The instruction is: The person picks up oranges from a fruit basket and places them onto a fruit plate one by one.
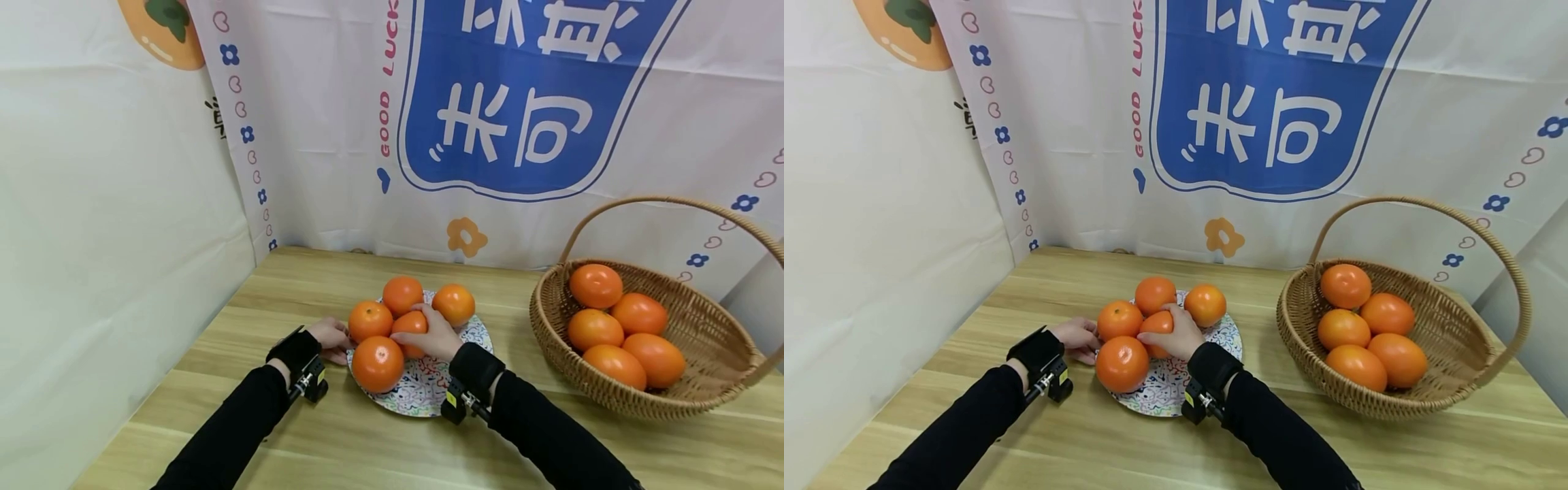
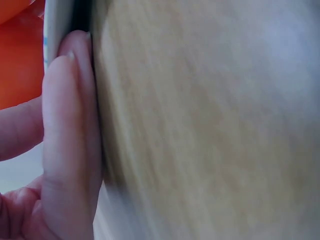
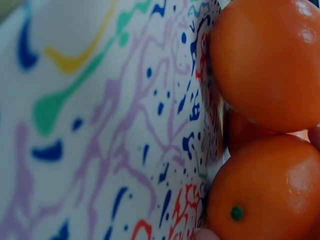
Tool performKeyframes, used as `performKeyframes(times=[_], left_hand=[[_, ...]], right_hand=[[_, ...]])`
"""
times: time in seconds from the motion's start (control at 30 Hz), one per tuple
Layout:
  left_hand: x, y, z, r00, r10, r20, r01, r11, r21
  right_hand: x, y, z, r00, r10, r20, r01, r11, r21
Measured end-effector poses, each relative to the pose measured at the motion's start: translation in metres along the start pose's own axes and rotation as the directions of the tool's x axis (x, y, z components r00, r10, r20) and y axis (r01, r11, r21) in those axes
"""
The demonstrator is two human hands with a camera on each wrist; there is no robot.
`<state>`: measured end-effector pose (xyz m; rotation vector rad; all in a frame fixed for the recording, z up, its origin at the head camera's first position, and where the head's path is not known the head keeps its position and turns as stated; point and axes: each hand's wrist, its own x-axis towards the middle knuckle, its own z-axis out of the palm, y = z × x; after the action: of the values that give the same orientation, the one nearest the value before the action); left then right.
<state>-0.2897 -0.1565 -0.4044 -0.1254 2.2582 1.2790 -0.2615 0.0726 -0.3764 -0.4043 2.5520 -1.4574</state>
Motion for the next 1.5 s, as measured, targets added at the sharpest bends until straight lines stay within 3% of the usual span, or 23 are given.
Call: performKeyframes(times=[0.1,0.2,0.37,0.47,0.53,0.6,0.77,0.9,1.07,1.3,1.5], left_hand=[[0.002,-0.002,0.000,1.000,-0.004,0.007,0.004,1.000,0.004],[-0.012,0.008,0.004,0.999,-0.040,-0.028,0.040,0.999,0.005],[-0.033,0.021,0.005,1.000,-0.013,-0.015,0.013,1.000,-0.024],[-0.037,0.024,0.005,1.000,-0.016,-0.014,0.016,1.000,-0.027],[-0.032,0.021,0.004,0.999,-0.022,-0.023,0.022,1.000,-0.023],[-0.025,0.017,0.003,0.999,-0.026,-0.030,0.026,1.000,-0.014],[-0.014,0.011,0.004,0.999,-0.028,-0.035,0.028,1.000,-0.006],[-0.013,0.011,0.004,1.000,-0.020,-0.019,0.020,1.000,-0.006],[-0.014,0.012,0.001,1.000,-0.016,-0.022,0.016,1.000,0.008],[-0.017,0.012,0.002,1.000,-0.016,-0.023,0.016,1.000,0.004],[-0.015,0.011,0.002,1.000,-0.007,-0.016,0.007,1.000,-0.006]], right_hand=[[-0.004,-0.002,0.000,1.000,-0.004,-0.015,0.003,0.997,-0.079],[-0.010,-0.007,-0.001,0.999,-0.029,-0.039,0.017,0.962,-0.274],[-0.021,-0.017,-0.003,0.992,-0.118,-0.035,0.072,0.791,-0.607],[-0.027,-0.021,-0.005,0.986,-0.164,0.006,0.122,0.712,-0.691],[-0.030,-0.024,-0.008,0.981,-0.192,0.028,0.154,0.685,-0.712],[-0.030,-0.027,-0.013,0.975,-0.221,0.036,0.180,0.677,-0.714],[-0.030,-0.038,-0.034,0.967,-0.254,0.021,0.201,0.709,-0.676],[-0.035,-0.049,-0.062,0.972,-0.234,0.006,0.181,0.732,-0.657],[-0.046,-0.053,-0.103,0.975,-0.215,-0.053,0.123,0.727,-0.675],[-0.065,-0.048,-0.155,0.981,-0.124,-0.149,-0.013,0.724,-0.689],[-0.087,-0.035,-0.196,0.990,0.032,-0.138,-0.121,0.706,-0.698]])
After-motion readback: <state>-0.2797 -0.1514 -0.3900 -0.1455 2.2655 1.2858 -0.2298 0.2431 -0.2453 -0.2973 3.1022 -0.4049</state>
